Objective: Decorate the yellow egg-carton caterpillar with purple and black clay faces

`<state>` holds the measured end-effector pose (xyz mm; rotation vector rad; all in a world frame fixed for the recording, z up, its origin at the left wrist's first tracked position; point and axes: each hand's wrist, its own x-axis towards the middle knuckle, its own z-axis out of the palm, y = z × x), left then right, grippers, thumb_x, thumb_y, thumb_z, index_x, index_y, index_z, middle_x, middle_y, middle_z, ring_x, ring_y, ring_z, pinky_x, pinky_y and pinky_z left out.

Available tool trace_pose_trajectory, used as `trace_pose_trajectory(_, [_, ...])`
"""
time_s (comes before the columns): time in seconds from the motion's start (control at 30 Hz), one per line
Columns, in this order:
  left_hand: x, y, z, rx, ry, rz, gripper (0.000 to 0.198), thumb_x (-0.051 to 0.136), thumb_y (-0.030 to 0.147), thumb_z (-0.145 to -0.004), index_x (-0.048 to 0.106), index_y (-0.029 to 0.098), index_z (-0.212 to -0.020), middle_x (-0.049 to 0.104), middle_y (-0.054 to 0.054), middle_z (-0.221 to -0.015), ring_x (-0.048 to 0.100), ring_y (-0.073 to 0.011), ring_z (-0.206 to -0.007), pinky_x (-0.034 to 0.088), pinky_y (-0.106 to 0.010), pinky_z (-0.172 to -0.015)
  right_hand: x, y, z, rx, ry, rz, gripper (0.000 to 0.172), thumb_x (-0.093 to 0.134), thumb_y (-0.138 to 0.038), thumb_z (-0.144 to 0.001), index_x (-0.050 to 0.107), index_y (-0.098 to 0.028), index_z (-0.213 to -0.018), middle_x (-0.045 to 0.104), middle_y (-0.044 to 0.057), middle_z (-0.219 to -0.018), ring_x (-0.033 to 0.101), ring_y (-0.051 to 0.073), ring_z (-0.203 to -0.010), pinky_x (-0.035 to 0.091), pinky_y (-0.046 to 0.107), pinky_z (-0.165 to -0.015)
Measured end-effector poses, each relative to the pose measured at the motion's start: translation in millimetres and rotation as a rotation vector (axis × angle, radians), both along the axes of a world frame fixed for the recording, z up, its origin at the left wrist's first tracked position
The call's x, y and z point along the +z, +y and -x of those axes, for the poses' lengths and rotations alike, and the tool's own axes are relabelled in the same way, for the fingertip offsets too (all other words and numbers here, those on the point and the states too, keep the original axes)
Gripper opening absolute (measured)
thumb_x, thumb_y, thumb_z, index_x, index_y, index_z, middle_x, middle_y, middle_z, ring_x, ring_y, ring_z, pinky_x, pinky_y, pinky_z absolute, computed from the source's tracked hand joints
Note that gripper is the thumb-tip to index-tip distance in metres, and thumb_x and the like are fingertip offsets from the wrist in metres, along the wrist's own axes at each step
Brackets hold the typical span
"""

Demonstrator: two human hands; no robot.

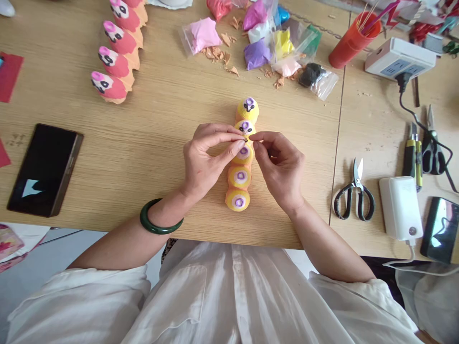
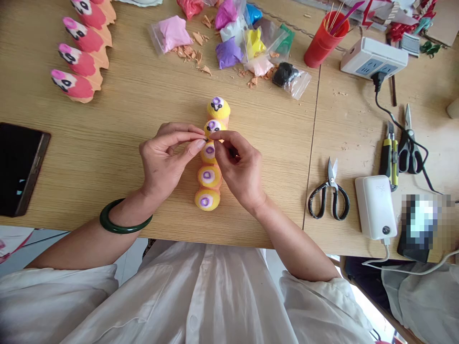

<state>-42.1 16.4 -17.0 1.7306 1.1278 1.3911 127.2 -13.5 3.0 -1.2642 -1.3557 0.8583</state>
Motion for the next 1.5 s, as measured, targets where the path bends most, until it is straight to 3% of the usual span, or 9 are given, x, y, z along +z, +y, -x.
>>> trace_pose_trajectory(0.1, [0.2, -0.1, -0.4, 0.005, 0.008, 0.012, 0.009, 0.079, 0.044, -0.097, 0.084, 0.037, -0.097, 0.082, 0.0, -0.106, 0.075, -0.0248, -0.108, 0.061, -0.049, -0.102, -3.1, 0.6, -0.2, 0.023, 0.007, -0.038, 0.009, 0.068, -0.026, -0.1, 0.075, -0.025, -0.106, 0.054, -0.005, -0.071, 0.045, 0.01, -0.062, 0.044, 0.026, -0.058])
trace_pose_trajectory(0.33, [1.7, -1.0, -0.3, -0.014, -0.001, 0.025, 0.007, 0.08, 0.043, -0.097, 0.084, 0.037, -0.098, 0.082, 0.0, -0.107, 0.074, -0.025, -0.109, 0.06, -0.05, -0.103, 1.1, 1.0, 1.9, 0.064, -0.03, -0.107, 0.016, 0.067, -0.012, -0.096, 0.074, -0.024, -0.104, 0.052, -0.006, -0.073, 0.045, 0.009, -0.062, 0.046, 0.025, -0.06])
trace_pose_trajectory(0.67, [1.8, -0.9, 0.1, -0.016, 0.036, 0.038, 0.009, 0.079, 0.043, -0.097, 0.084, 0.035, -0.097, 0.082, 0.0, -0.106, 0.074, -0.0251, -0.11, 0.061, -0.049, -0.103, 1.6, 1.0, 1.8, 0.027, -0.117, -0.159, 0.012, 0.068, -0.012, -0.096, 0.07, -0.023, -0.094, 0.053, -0.006, -0.073, 0.046, 0.008, -0.061, 0.043, 0.025, -0.057])
trace_pose_trajectory(1.03, [3.9, -2.5, -0.5, -0.015, 0.026, 0.044, 0.007, 0.08, 0.042, -0.097, 0.084, 0.036, -0.098, 0.081, 0.0, -0.106, 0.073, -0.0251, -0.11, 0.06, -0.05, -0.105, -2.2, 4.7, -2.6, 0.05, -0.249, -0.284, 0.009, 0.063, -0.018, -0.102, 0.067, -0.024, -0.097, 0.06, -0.003, -0.081, 0.05, 0.009, -0.065, 0.046, 0.025, -0.06])
trace_pose_trajectory(1.3, [3.1, -1.3, -0.9, -0.011, 0.021, 0.048, 0.017, 0.077, 0.049, -0.098, 0.083, 0.035, -0.095, 0.081, -0.001, -0.105, 0.073, -0.025, -0.11, 0.061, -0.05, -0.103, 3.0, 2.2, -2.9, 0.053, -0.209, -0.158, 0.01, 0.061, -0.019, -0.1, 0.068, -0.023, -0.106, 0.054, -0.005, -0.075, 0.047, 0.009, -0.063, 0.046, 0.024, -0.06])
trace_pose_trajectory(1.5, [2.9, -2.2, -2.1, -0.011, -0.002, 0.08, 0.018, 0.077, 0.051, -0.098, 0.083, 0.035, -0.094, 0.081, -0.001, -0.105, 0.073, -0.0252, -0.111, 0.062, -0.048, -0.1, 2.3, 0.2, 0.3, 0.027, -0.161, -0.127, 0.004, 0.068, -0.022, -0.098, 0.07, -0.025, -0.099, 0.053, -0.005, -0.072, 0.045, 0.01, -0.061, 0.046, 0.027, -0.058])
